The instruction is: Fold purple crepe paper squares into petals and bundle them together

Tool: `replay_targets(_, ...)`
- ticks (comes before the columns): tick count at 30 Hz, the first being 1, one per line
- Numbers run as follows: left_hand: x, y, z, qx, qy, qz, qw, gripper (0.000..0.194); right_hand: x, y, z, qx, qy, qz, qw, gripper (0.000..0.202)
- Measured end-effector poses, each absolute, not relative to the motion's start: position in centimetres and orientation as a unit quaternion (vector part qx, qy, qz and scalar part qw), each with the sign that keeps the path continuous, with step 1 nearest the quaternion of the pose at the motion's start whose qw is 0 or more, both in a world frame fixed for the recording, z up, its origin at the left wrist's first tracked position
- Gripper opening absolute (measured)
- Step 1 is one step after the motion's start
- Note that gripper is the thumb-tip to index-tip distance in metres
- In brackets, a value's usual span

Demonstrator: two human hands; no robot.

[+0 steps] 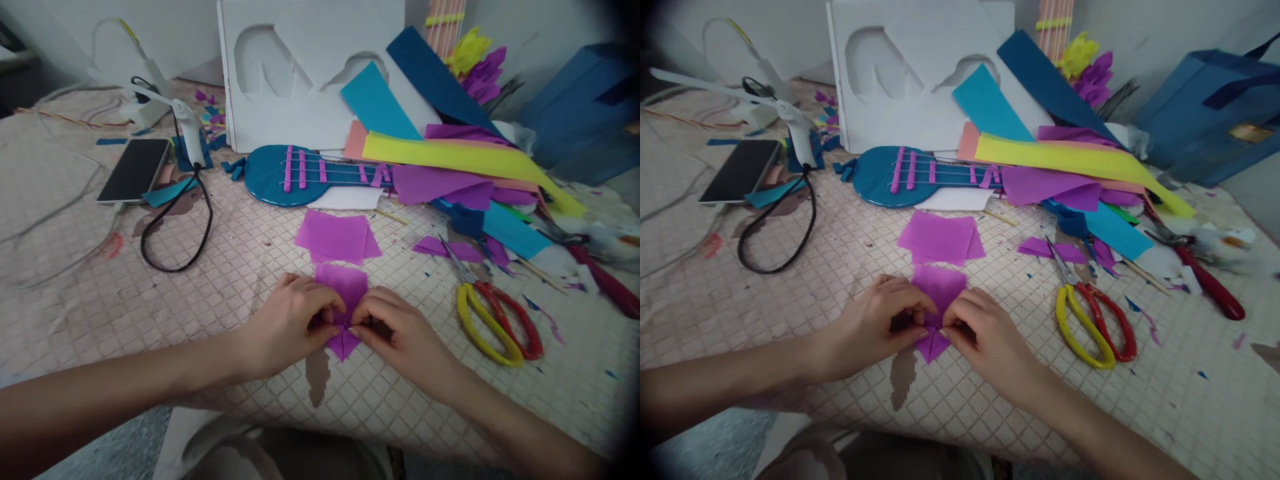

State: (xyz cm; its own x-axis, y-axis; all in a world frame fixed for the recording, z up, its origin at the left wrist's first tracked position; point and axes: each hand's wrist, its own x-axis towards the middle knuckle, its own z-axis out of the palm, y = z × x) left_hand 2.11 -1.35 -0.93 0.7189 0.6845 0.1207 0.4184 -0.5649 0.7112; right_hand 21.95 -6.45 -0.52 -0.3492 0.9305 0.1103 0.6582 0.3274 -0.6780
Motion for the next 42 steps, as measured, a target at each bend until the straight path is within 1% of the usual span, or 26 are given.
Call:
replay_targets(8,2.26,-1.48,-1.05,0.866,0.328,0.201,0.32,0.016,22.08,-6.49,-0.71,-0.515,-0.778,0.264,0.243,0.015)
replay_targets(12,2.16,-1.63,-0.92,0.864,0.328,0.205,0.321,0.017,21.98,-6.6,-0.77,-0.51,-0.778,0.263,0.254,0.015)
replay_targets(17,1.93,-1.72,-0.81,0.866,0.337,0.2,0.311,0.022,21.83,-6.82,-0.88,-0.489,-0.798,0.223,0.274,0.012)
replay_targets(20,1.88,-1.62,-0.86,0.865,0.337,0.201,0.312,0.022,21.79,-6.83,-0.96,-0.48,-0.807,0.204,0.277,0.011)
replay_targets(25,1.89,-1.5,-0.92,0.863,0.336,0.204,0.317,0.021,21.69,-6.64,-1.05,-0.487,-0.799,0.218,0.276,0.012)
replay_targets(34,2.23,-1.32,-0.46,0.86,0.349,0.175,0.328,0.022,21.46,-6.64,-0.82,-0.503,-0.792,0.23,0.258,0.013)
replay_targets(42,2.16,-1.37,-0.5,0.859,0.352,0.168,0.333,0.025,21.56,-6.82,-1.32,-0.524,-0.776,0.225,0.271,0.015)
